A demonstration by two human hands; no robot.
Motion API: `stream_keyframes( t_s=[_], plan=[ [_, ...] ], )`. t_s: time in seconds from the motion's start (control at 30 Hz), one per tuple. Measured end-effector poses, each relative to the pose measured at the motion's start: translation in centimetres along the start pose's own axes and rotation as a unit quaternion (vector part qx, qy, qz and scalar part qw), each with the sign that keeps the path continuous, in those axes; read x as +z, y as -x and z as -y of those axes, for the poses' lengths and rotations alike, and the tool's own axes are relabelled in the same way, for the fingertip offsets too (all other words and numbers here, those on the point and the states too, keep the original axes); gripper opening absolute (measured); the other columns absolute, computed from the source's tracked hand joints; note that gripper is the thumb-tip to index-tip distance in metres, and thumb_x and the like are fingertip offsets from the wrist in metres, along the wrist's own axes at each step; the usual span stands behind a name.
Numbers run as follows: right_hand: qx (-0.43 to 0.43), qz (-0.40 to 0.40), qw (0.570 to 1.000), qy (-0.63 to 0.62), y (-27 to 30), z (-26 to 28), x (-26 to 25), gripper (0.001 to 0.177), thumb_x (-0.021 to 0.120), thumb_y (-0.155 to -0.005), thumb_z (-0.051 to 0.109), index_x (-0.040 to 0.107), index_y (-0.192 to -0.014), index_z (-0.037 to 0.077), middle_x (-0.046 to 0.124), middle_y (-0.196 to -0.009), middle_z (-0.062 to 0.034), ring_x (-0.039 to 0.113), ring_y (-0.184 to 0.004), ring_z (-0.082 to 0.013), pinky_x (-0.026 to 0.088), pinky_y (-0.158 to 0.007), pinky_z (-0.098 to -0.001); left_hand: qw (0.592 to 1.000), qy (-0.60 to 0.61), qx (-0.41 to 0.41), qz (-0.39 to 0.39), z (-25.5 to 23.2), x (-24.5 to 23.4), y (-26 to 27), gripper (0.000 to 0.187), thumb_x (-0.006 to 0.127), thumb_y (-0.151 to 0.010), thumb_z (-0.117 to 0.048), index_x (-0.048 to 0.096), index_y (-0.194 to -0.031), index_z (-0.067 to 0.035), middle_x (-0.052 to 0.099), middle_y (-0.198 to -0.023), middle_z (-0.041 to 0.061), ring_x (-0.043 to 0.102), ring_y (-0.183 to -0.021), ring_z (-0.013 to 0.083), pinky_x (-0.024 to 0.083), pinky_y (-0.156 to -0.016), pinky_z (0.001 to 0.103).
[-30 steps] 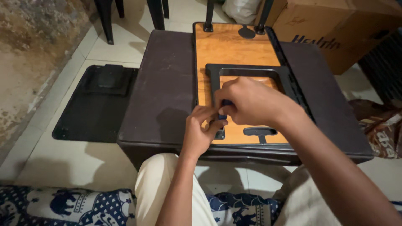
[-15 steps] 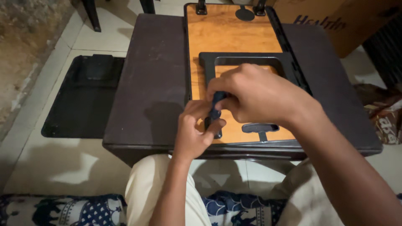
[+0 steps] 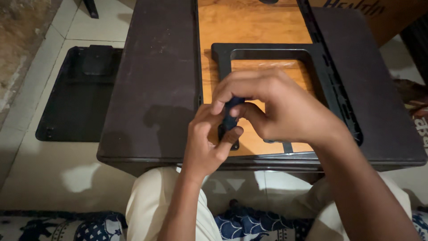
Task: The person attaches black plastic legs to a wooden tabletop using a screwdriver. They position each leg, insert screws, and tighten them to secure the frame to the tabletop.
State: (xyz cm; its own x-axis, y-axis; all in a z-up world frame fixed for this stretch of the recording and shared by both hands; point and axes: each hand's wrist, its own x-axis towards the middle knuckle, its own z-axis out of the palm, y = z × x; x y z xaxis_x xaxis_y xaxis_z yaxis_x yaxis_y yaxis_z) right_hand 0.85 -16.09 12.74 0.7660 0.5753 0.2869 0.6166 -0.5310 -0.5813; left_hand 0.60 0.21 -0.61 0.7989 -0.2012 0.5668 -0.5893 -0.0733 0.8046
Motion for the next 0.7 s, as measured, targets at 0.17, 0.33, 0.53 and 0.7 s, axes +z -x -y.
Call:
stream_keyframes(
  t_s=[0.17,0.33,0.53,0.7],
  plan=[
    [-0.016,-0.005,1.0,-0.011,0.3,-0.8,-0.1,0.02,0.072,-0.083,-0.007,0.072,-0.098,0.005,0.077,-0.098,-0.0026,0.078,-0.092,-0.017,0.064,-0.081,-0.0303,1.0,0.003,-0.006,0.01,-0.2,0.0,0.0,0.03,0.08,-0.089,-0.026,0.071,-0.109,-0.004,0.071,-0.104,0.011,0.066,-0.105,0.03,0.053,-0.093,0.041],
    [-0.053,0.006,0.997,-0.048,0.5,-0.5,-0.1,0.013,0.074,-0.09,0.006,0.074,-0.103,0.007,0.073,-0.128,-0.0088,0.077,-0.108,-0.0224,0.062,-0.093,-0.0359,0.999,0.044,0.019,-0.002,-0.3,0.2,0.0,0.038,0.079,-0.09,-0.023,0.069,-0.122,-0.004,0.071,-0.116,0.012,0.065,-0.116,0.0312,0.053,-0.097,0.042],
    [-0.093,-0.051,0.994,-0.036,1.0,0.7,0.0,0.021,0.068,-0.089,0.001,0.067,-0.111,0.002,0.06,-0.134,-0.0172,0.065,-0.122,-0.0306,0.057,-0.097,-0.0403,1.0,-0.016,0.022,0.002,-0.1,0.2,-0.2,0.03,0.084,-0.086,-0.022,0.071,-0.106,-0.003,0.072,-0.108,0.013,0.066,-0.107,0.0315,0.054,-0.091,0.041],
    [-0.023,-0.04,0.999,-0.021,1.4,0.5,-0.4,0.024,0.07,-0.088,-0.004,0.073,-0.111,0.005,0.077,-0.116,-0.0064,0.076,-0.109,-0.0199,0.064,-0.089,-0.0321,1.0,-0.011,0.024,0.002,-0.3,0.2,0.0,0.029,0.084,-0.085,-0.023,0.072,-0.102,-0.003,0.072,-0.099,0.012,0.066,-0.102,0.0315,0.053,-0.089,0.042]
  ],
)
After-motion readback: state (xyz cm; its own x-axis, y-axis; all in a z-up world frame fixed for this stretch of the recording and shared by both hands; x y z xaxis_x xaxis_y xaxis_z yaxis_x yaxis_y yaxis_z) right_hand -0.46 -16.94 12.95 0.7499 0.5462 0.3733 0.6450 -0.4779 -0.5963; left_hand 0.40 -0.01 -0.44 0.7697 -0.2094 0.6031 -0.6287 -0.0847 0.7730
